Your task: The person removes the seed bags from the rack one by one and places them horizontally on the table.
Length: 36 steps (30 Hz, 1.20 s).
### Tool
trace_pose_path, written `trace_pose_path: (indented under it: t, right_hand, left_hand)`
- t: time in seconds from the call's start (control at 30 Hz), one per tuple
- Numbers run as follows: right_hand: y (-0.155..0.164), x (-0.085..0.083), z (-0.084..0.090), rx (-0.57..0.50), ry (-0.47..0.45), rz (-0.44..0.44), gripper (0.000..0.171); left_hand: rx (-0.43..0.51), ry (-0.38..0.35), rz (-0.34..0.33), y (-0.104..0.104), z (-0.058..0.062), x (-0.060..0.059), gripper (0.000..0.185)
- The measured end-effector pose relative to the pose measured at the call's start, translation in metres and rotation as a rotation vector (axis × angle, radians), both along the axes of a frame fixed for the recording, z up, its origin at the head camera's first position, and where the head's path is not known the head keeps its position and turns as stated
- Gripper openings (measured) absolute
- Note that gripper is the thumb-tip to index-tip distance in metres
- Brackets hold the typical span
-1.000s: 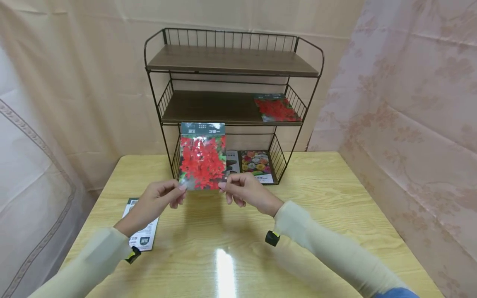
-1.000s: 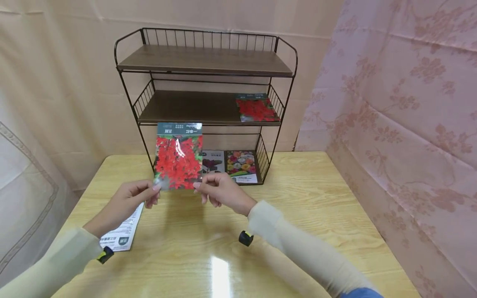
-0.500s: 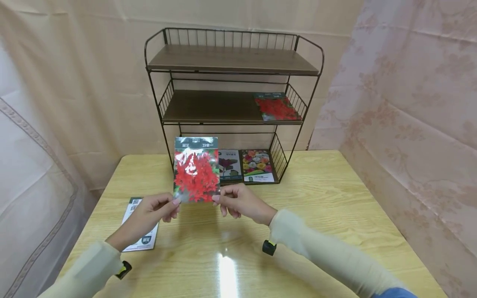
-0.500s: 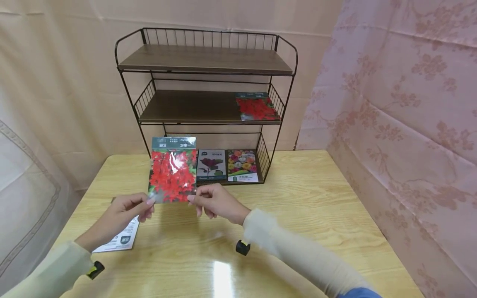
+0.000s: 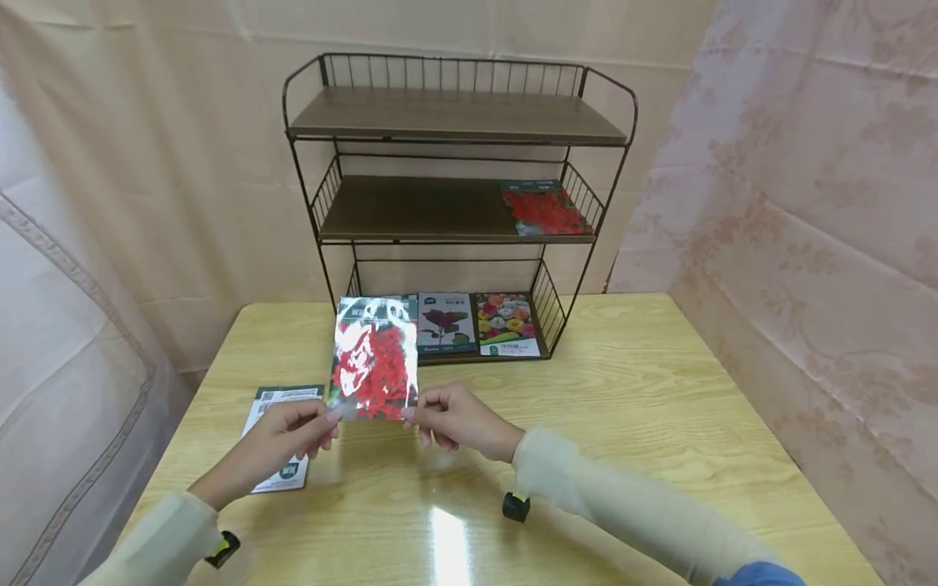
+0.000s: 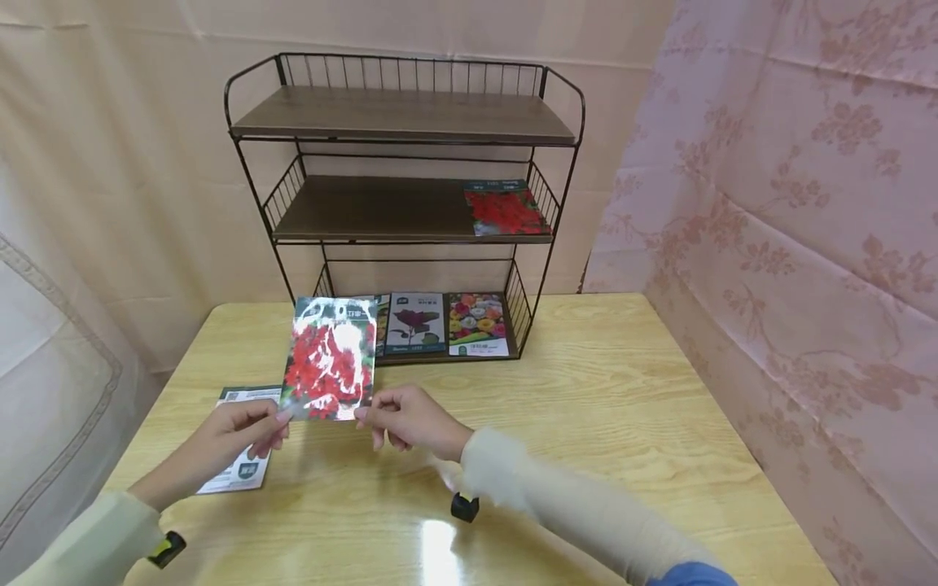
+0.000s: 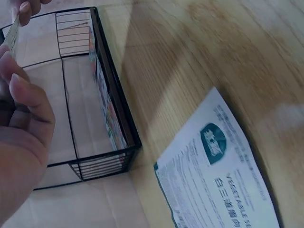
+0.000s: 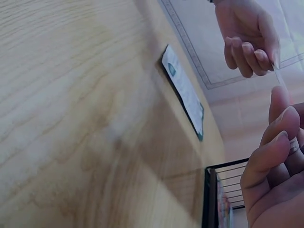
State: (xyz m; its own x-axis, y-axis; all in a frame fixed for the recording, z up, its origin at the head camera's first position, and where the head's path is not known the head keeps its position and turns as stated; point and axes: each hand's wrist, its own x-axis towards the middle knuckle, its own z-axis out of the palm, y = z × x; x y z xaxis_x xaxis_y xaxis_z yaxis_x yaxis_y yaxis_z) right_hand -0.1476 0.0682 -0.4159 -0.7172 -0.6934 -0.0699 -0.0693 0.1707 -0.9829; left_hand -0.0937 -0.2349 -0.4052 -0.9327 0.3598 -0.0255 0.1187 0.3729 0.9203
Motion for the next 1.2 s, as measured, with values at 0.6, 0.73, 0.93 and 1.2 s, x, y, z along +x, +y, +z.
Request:
trace_pose_path:
  t: [0.6, 0.73, 0.93, 1.2]
  right_hand:
    - [-0.024, 0.014, -0.035, 0.055, -0.164, 0.014, 0.04]
    - [-0.023, 0.014, -0.043, 0.081, -0.168, 0.011, 0.038]
    - [-0.025, 0.013, -0.049, 0.104, -0.187, 0.006, 0.036]
    - [-0.031, 0.013, -0.052, 0.121, -0.197, 0.008, 0.037]
  left_hand:
    - [-0.123, -0.103, -0.077, -0.023, -0.027, 0.012, 0.035]
    - [-0.178, -0.076, -0.107, -0.022, -0.035, 0.011, 0.035]
    - [-0.23, -0.044, -0.126, -0.022, -0.04, 0.01, 0.035]
    - [-0.251, -0.093, -0.104, -0.023, -0.044, 0.011, 0.034]
